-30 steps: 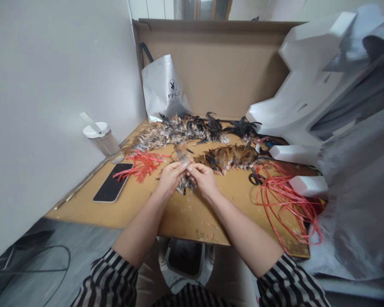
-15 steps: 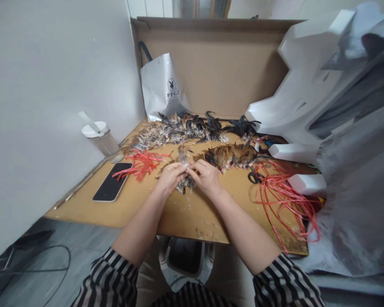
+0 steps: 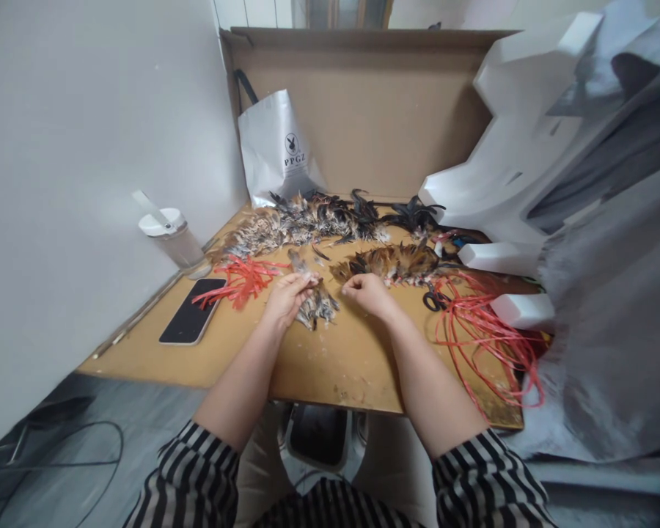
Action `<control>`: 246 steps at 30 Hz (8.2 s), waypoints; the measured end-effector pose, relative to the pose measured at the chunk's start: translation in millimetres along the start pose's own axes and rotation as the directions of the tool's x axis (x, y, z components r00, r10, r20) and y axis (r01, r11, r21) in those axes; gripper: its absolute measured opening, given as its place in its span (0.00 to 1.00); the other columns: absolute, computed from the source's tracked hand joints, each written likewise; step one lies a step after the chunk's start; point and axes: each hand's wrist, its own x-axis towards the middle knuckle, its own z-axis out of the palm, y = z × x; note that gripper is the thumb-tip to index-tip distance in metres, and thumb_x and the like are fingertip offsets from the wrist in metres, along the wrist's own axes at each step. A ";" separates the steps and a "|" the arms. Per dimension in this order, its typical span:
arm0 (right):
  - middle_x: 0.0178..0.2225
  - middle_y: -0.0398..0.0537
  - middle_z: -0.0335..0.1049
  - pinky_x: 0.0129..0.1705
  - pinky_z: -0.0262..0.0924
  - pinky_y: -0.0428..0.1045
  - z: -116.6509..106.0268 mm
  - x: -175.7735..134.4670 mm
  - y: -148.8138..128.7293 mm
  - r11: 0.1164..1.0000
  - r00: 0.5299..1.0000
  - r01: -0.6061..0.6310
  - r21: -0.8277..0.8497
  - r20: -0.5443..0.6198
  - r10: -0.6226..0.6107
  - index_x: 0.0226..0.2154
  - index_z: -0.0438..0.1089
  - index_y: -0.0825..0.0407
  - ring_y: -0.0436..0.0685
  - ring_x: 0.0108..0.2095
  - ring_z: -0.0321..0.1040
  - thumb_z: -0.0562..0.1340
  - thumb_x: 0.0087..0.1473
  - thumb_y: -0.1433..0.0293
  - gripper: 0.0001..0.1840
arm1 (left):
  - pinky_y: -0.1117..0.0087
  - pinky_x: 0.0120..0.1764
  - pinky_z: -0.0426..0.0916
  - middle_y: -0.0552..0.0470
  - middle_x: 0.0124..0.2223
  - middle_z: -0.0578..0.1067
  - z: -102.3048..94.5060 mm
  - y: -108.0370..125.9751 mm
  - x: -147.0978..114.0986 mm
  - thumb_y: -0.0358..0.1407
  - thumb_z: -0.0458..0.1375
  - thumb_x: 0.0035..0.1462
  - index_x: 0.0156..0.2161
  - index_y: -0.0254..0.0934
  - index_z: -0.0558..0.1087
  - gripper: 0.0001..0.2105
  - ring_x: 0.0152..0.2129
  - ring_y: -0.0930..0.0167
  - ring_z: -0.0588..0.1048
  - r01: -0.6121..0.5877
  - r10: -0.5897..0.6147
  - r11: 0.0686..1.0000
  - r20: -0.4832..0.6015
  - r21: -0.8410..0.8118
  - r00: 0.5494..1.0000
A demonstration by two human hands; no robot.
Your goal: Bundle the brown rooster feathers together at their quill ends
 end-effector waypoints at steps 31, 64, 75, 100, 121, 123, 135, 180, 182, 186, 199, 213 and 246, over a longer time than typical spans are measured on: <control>0.15 0.41 0.63 0.20 0.48 0.42 40.4 -3.4 -23.0 0.971 0.996 -0.055 0.231 0.083 0.037 0.19 0.70 0.56 0.46 0.17 0.57 0.58 0.36 0.70 0.07 | 0.79 0.27 0.65 0.49 0.33 0.75 -7.5 3.2 2.6 0.30 0.62 0.42 0.30 0.31 0.72 0.07 0.27 0.77 0.73 0.009 0.004 0.985 0.077 -0.172 0.997; 0.21 0.43 0.69 0.25 0.56 0.44 32.2 -6.8 -38.0 0.695 0.983 0.094 0.713 -0.179 0.050 0.25 0.70 0.54 0.49 0.22 0.63 0.64 0.38 0.63 0.11 | 0.84 0.19 0.63 0.44 0.29 0.76 -1.8 -2.6 -2.3 0.33 0.62 0.44 0.30 0.28 0.74 0.09 0.18 0.79 0.72 0.154 -0.183 0.977 0.208 0.145 0.961; 0.24 0.46 0.70 0.27 0.57 0.45 33.9 -4.1 -30.4 0.754 0.976 0.133 0.643 -0.219 0.015 0.26 0.72 0.55 0.49 0.23 0.63 0.64 0.38 0.63 0.12 | 0.82 0.24 0.66 0.46 0.26 0.75 -0.1 -1.6 -3.4 0.29 0.64 0.40 0.29 0.27 0.73 0.08 0.20 0.79 0.72 0.163 -0.191 0.974 0.180 0.159 0.965; 0.14 0.41 0.62 0.20 0.47 0.42 48.6 -5.1 -24.8 0.981 0.999 -0.041 0.188 0.033 0.035 0.17 0.70 0.55 0.46 0.17 0.55 0.59 0.37 0.69 0.07 | 0.83 0.21 0.64 0.50 0.25 0.74 -4.1 0.3 2.4 0.28 0.61 0.43 0.27 0.28 0.70 0.05 0.18 0.81 0.70 0.088 -0.090 0.995 0.070 0.037 0.993; 0.11 0.36 0.60 0.12 0.47 0.39 32.5 0.4 -15.7 0.610 0.946 -0.323 0.724 0.221 0.238 0.27 0.64 0.54 0.44 0.11 0.54 0.61 0.34 0.74 0.10 | 0.77 0.30 0.71 0.38 0.35 0.76 -11.6 -7.1 2.8 0.24 0.59 0.46 0.28 0.26 0.69 0.03 0.29 0.70 0.76 0.267 -0.277 0.958 0.101 0.101 0.956; 0.12 0.37 0.61 0.13 0.48 0.40 31.9 1.1 -14.3 0.597 0.948 -0.314 0.739 0.206 0.243 0.28 0.64 0.54 0.44 0.12 0.55 0.61 0.33 0.75 0.12 | 0.76 0.32 0.71 0.37 0.36 0.76 -12.9 -8.2 3.6 0.24 0.59 0.46 0.28 0.26 0.69 0.03 0.31 0.68 0.76 0.278 -0.288 0.955 0.091 0.107 0.953; 0.20 0.38 0.63 0.19 0.52 0.41 28.1 -3.1 -33.1 0.502 0.976 -0.085 0.861 -0.029 0.216 0.29 0.64 0.55 0.43 0.17 0.57 0.63 0.31 0.70 0.16 | 0.78 0.29 0.71 0.39 0.32 0.76 -5.2 -4.4 -1.5 0.24 0.59 0.46 0.31 0.25 0.71 0.04 0.28 0.70 0.76 0.280 -0.293 0.953 0.118 0.113 0.949; 0.19 0.41 0.66 0.25 0.53 0.44 21.4 -10.2 -44.8 0.639 0.986 -0.072 0.766 -0.041 0.160 0.21 0.68 0.56 0.46 0.20 0.58 0.67 0.31 0.62 0.15 | 0.83 0.23 0.66 0.43 0.28 0.76 -2.1 -2.8 -2.4 0.26 0.60 0.47 0.33 0.25 0.72 0.06 0.21 0.77 0.74 0.268 -0.292 0.953 0.200 0.138 0.935; 0.20 0.42 0.67 0.26 0.54 0.44 21.1 -10.2 -44.7 0.655 0.987 -0.067 0.753 -0.047 0.155 0.21 0.69 0.56 0.46 0.21 0.59 0.67 0.32 0.63 0.14 | 0.83 0.23 0.67 0.43 0.28 0.76 -1.7 -2.8 -2.5 0.26 0.59 0.47 0.32 0.25 0.72 0.05 0.21 0.77 0.74 0.265 -0.288 0.955 0.199 0.131 0.937; 0.19 0.41 0.66 0.26 0.54 0.44 20.7 -10.7 -45.3 0.643 0.987 -0.071 0.763 -0.041 0.157 0.21 0.68 0.56 0.46 0.20 0.59 0.67 0.32 0.63 0.13 | 0.84 0.24 0.67 0.44 0.28 0.76 -0.6 -2.9 -2.7 0.25 0.60 0.46 0.32 0.25 0.72 0.05 0.21 0.77 0.74 0.266 -0.286 0.956 0.189 0.125 0.939; 0.15 0.39 0.64 0.21 0.51 0.43 23.5 -10.5 -45.8 0.513 0.989 -0.058 0.856 -0.022 0.148 0.21 0.66 0.55 0.45 0.16 0.56 0.68 0.31 0.64 0.14 | 0.83 0.24 0.67 0.47 0.25 0.75 -1.3 -5.4 -3.0 0.28 0.62 0.43 0.30 0.27 0.73 0.07 0.19 0.79 0.72 0.189 -0.219 0.968 0.190 0.165 0.957; 0.12 0.36 0.57 0.16 0.41 0.42 21.4 -8.2 -39.5 0.415 0.980 -0.197 0.888 0.165 0.114 0.20 0.64 0.55 0.43 0.14 0.49 0.68 0.32 0.62 0.16 | 0.81 0.24 0.66 0.47 0.26 0.75 -0.4 -2.5 -7.2 0.33 0.64 0.41 0.28 0.27 0.73 0.10 0.19 0.78 0.72 0.163 -0.232 0.943 0.224 0.290 0.947; 0.12 0.37 0.58 0.16 0.46 0.41 29.5 -1.7 -15.3 0.791 0.975 -0.212 0.574 0.066 0.213 0.24 0.67 0.56 0.43 0.13 0.48 0.61 0.37 0.64 0.12 | 0.84 0.20 0.64 0.48 0.26 0.75 -8.5 -1.8 4.3 0.28 0.61 0.44 0.29 0.28 0.71 0.05 0.19 0.80 0.71 0.135 -0.138 0.989 0.044 0.066 0.989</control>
